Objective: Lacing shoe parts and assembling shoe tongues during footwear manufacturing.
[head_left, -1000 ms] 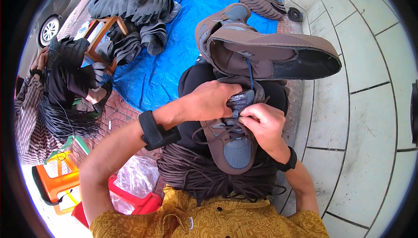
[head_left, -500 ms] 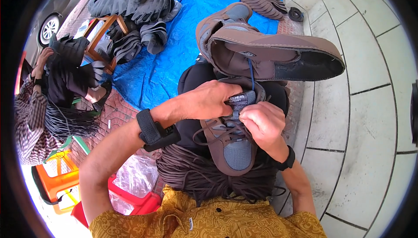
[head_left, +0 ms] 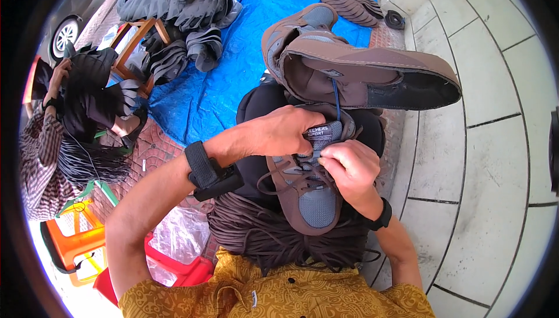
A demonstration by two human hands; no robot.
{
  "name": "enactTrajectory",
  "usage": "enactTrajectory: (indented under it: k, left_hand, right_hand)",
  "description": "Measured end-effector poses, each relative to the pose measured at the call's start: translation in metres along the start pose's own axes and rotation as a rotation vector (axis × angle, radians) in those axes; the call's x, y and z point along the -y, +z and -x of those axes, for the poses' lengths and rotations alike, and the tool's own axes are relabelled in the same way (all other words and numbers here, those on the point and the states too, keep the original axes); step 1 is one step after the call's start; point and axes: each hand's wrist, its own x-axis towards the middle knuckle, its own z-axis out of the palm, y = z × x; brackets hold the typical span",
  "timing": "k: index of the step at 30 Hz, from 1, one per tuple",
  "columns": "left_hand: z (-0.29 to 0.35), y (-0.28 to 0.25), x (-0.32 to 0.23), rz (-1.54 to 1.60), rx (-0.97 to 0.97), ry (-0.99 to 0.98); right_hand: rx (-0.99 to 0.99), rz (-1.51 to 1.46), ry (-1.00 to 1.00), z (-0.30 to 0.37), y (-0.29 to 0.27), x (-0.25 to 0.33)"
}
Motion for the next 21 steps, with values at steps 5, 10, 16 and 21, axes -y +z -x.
enactTrajectory:
  k: [5, 10, 16, 21]
  left_hand:
    - [0.001, -0.004, 0.002, 0.028, 0.066, -0.003]
    - [0.001, -0.007, 0.004, 0.079, 0.121, 0.012]
    - [0.004, 0.001, 0.001, -0.019, 0.034, 0.032]
    - [0.003, 0.007, 0.002, -0.135, -0.069, 0.065]
  right_hand:
    - [0.052, 0.107, 0.009, 0.003, -0.005, 0.005]
    - [0.092, 0.033, 0.116, 0.004, -0.006, 0.005]
    - [0.075, 0.002, 0.127, 0.004, -0.003, 0.001]
    - [0.070, -0.021, -0.065, 0.001, 0.000, 0.001]
